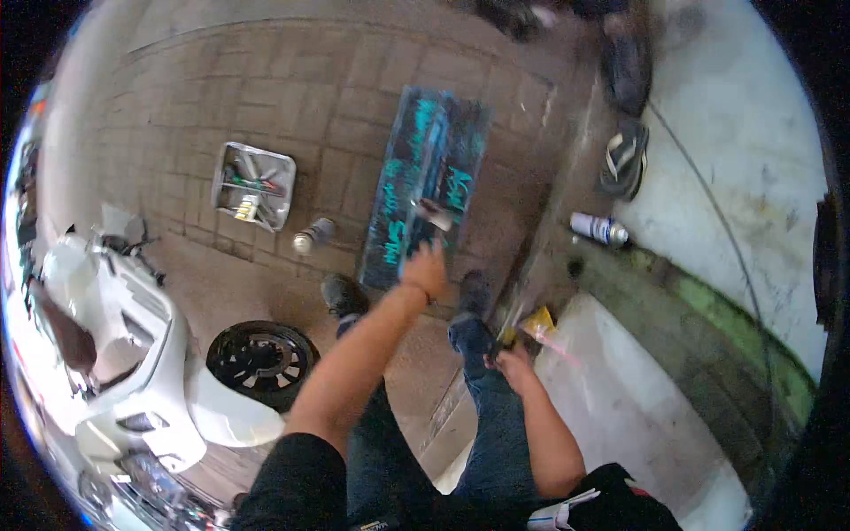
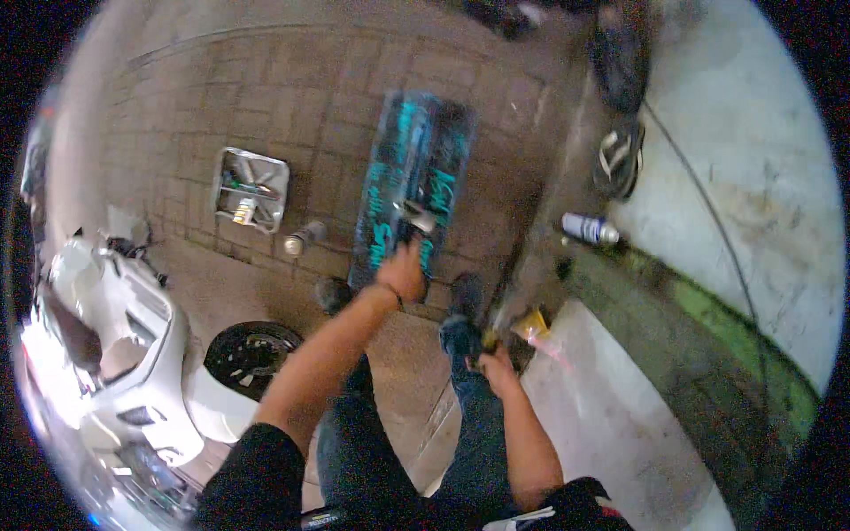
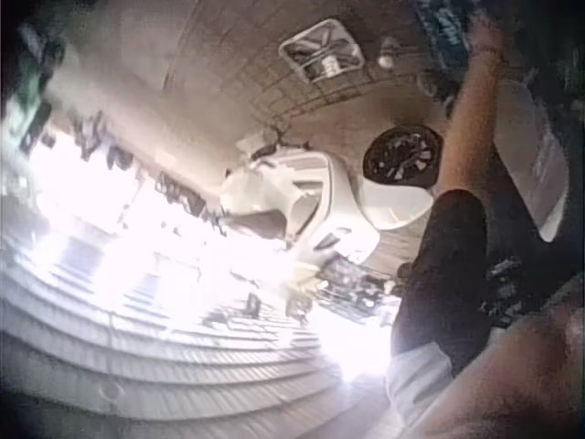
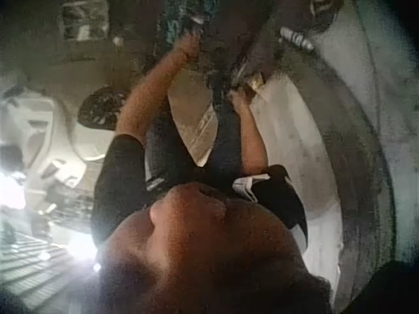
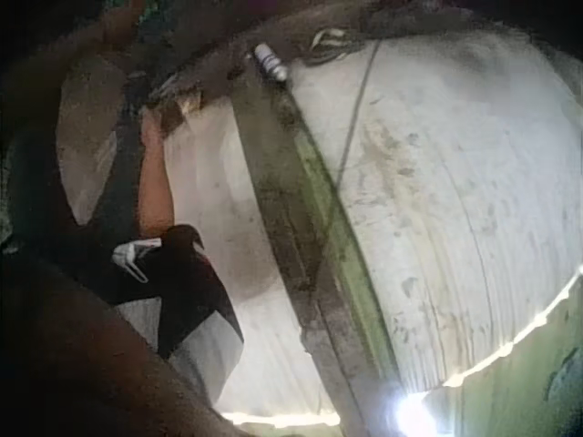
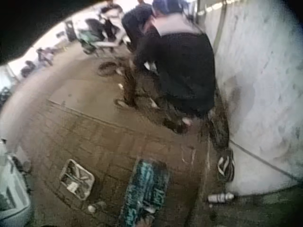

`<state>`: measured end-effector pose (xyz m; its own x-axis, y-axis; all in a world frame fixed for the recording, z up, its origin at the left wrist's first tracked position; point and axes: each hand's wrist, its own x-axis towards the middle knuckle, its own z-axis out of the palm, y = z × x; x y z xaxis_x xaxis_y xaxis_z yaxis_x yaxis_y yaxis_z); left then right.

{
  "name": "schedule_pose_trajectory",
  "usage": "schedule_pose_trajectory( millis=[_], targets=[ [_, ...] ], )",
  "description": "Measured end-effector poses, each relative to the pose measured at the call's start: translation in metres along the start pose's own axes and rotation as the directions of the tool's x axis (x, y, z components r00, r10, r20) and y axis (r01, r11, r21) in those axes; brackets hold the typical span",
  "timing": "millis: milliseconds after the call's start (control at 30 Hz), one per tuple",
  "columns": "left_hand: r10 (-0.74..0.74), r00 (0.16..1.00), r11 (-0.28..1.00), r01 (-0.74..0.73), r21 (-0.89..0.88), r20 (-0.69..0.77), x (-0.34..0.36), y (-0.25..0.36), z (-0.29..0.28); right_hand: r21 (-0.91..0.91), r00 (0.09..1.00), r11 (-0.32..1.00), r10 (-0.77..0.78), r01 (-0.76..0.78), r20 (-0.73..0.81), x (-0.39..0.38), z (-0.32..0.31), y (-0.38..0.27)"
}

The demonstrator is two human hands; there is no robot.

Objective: The person unscrews the license plate from the front of a white motorcycle using a socket wrench and then removes the mounting bracket.

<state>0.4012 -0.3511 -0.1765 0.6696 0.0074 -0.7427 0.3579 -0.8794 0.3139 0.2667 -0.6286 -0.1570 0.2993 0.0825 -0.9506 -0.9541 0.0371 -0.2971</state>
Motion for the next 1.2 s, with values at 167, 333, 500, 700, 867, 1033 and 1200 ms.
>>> schedule_pose_trajectory(
  millis=[167, 333, 500, 700, 867, 1033, 1200],
  targets=[
    [0.161, 0.967, 0.941, -0.090, -0.326, 0.198, -0.209, -0.036, 0.079, -0.675, 0.987, 0.725, -0.162, 0.133, 0.020, -0.049, -0.011, 0.017],
    [-0.122, 0.991, 0.920, 0.135, -0.368, 0.061, -0.450, -0.102, 0.101, -0.677, 0.999, 0.736, 0.037, -0.014, 0.019, -0.105, 0.020, -0.023],
    [-0.492, 0.861, 0.653, 0.466, -0.598, 0.134, -0.625, -0.175, 0.149, -0.917, 0.917, 0.076, -0.117, 0.391, 0.381, -0.209, 0.164, -0.048],
    [-0.739, 0.665, 0.345, 0.242, -0.907, -0.103, -0.708, -0.257, 0.225, -0.633, 0.634, -0.044, 0.018, 0.773, 0.773, -0.285, 0.353, 0.053],
    [-0.857, 0.461, 0.234, -0.051, -0.971, -0.231, -0.804, -0.335, 0.203, -0.524, 0.518, -0.018, 0.183, 0.852, 0.836, -0.408, 0.499, 0.212],
    [-0.882, 0.200, 0.402, -0.154, -0.903, -0.427, -0.847, -0.443, 0.145, -0.601, 0.586, -0.007, 0.231, 0.799, 0.777, -0.507, 0.589, 0.316],
    [-0.929, 0.131, 0.301, -0.283, -0.911, -0.347, -0.830, -0.528, 0.096, -0.430, 0.427, 0.006, 0.113, 0.903, 0.897, -0.485, 0.623, 0.366]
  ],
)
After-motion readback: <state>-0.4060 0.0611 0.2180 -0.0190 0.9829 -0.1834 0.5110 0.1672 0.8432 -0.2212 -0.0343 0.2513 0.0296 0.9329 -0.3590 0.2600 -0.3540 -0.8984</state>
